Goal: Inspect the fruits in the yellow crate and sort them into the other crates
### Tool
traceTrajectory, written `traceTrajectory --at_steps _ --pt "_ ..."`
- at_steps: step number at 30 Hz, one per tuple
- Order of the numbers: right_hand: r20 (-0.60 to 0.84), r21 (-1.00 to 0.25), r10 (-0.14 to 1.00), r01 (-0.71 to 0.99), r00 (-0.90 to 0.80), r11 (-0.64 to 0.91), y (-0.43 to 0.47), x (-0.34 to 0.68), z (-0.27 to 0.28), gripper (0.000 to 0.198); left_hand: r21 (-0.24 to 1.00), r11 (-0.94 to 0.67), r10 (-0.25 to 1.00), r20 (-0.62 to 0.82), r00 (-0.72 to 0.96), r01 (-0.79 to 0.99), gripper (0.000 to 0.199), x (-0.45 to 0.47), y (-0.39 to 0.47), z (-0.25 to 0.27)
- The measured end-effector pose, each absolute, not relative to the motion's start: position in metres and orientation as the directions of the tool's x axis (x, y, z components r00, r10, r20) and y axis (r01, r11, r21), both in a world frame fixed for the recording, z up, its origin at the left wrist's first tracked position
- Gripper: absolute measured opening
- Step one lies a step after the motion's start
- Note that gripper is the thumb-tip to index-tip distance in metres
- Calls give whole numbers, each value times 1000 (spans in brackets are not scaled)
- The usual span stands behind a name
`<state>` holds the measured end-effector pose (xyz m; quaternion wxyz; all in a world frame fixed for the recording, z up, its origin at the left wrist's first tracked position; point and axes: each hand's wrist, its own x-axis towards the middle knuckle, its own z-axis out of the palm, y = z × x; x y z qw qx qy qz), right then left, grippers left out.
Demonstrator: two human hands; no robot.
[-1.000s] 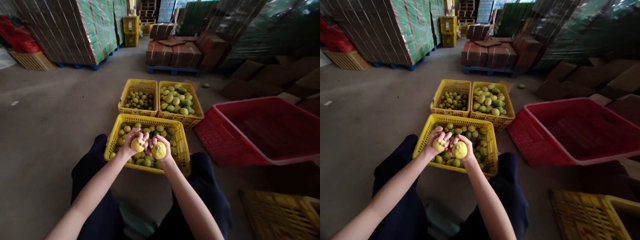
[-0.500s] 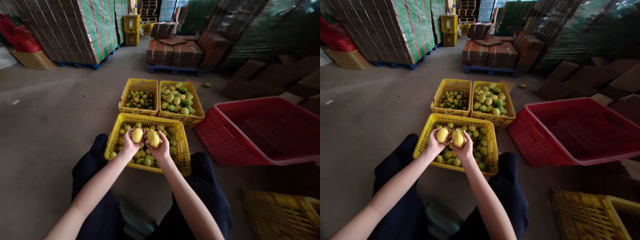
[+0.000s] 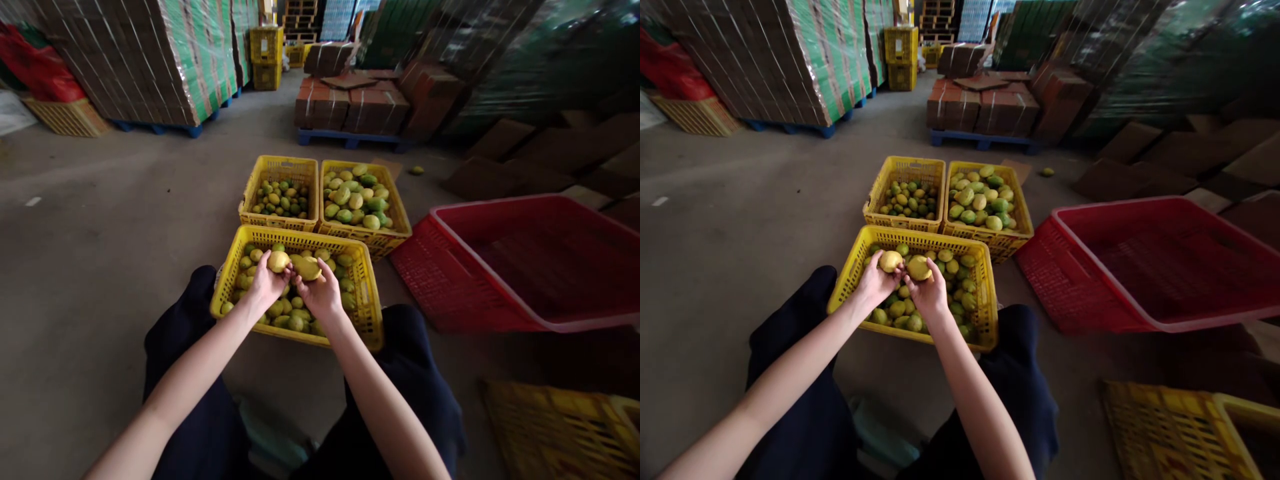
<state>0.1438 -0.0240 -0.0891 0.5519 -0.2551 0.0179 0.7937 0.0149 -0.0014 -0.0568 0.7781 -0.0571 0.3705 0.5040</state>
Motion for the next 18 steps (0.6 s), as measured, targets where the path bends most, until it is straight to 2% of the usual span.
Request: traceTrajectory --at_steps 7,13,18 --pt "-415 -279 873 -877 -258 -392 -23 141 -86 24 364 489 796 -558 235 -793 45 14 -3 -58" --pt "-398 -319 872 -848 -287 -424 -23 141 -84 38 406 545 805 -497 323 -734 51 12 -4 -60" --pt "-414 -347 869 -836 -270 -425 -23 142 -84 37 468 524 826 -481 293 -711 49 13 -3 -63"
